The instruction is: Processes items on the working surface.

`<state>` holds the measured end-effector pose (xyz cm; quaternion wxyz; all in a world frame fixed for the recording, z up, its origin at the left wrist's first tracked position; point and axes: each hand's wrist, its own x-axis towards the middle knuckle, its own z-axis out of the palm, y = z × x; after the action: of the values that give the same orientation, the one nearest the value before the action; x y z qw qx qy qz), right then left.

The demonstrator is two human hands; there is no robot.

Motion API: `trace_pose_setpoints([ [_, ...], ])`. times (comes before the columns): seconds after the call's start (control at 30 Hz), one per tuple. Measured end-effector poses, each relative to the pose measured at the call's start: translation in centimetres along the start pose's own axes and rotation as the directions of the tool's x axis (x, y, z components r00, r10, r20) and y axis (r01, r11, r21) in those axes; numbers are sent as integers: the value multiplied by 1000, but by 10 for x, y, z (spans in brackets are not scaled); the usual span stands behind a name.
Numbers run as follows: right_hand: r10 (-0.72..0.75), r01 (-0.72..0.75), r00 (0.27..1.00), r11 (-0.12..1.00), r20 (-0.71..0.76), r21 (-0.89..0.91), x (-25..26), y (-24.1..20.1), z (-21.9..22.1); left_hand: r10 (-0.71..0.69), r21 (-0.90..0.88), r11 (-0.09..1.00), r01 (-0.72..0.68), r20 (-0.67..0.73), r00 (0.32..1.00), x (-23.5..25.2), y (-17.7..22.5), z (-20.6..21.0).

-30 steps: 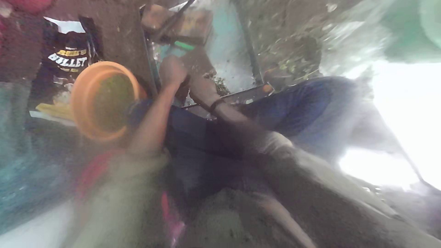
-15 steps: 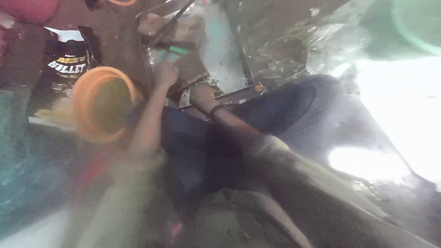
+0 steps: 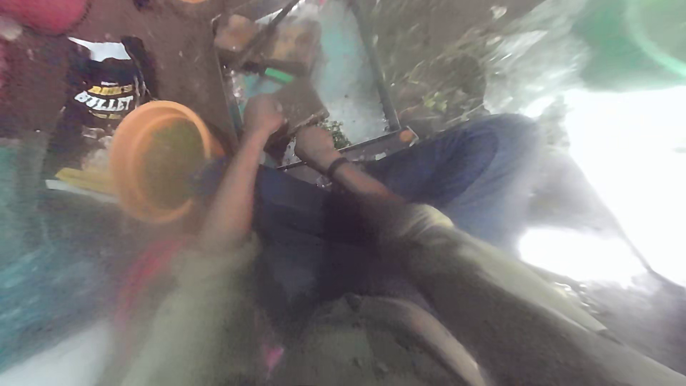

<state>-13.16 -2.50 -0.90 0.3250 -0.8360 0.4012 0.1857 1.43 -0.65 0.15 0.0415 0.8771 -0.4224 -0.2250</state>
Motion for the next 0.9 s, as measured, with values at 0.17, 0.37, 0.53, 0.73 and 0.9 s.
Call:
trace_pose_setpoints([
  [0.17,-5,5,1000,1000,20,-4,-6,5,1,-94,-5,996,94,-26,995,-1,5,5],
  [0.37,11,-11,1000,1000,5,4,-16,10,8,-145,53,987,148,-59,988,-11,20,7],
  [0.53,-52,62,995,990,82,-124,-40,17,-5,-149,80,985,155,-79,986,-9,20,11],
  [0.73,12,-11,998,1000,55,-12,-55,53,-18,-36,56,997,43,-122,992,0,20,21],
  [0.9,-2,17,997,978,-72,210,-55,90,-25,32,50,998,-26,-107,994,4,19,22],
])
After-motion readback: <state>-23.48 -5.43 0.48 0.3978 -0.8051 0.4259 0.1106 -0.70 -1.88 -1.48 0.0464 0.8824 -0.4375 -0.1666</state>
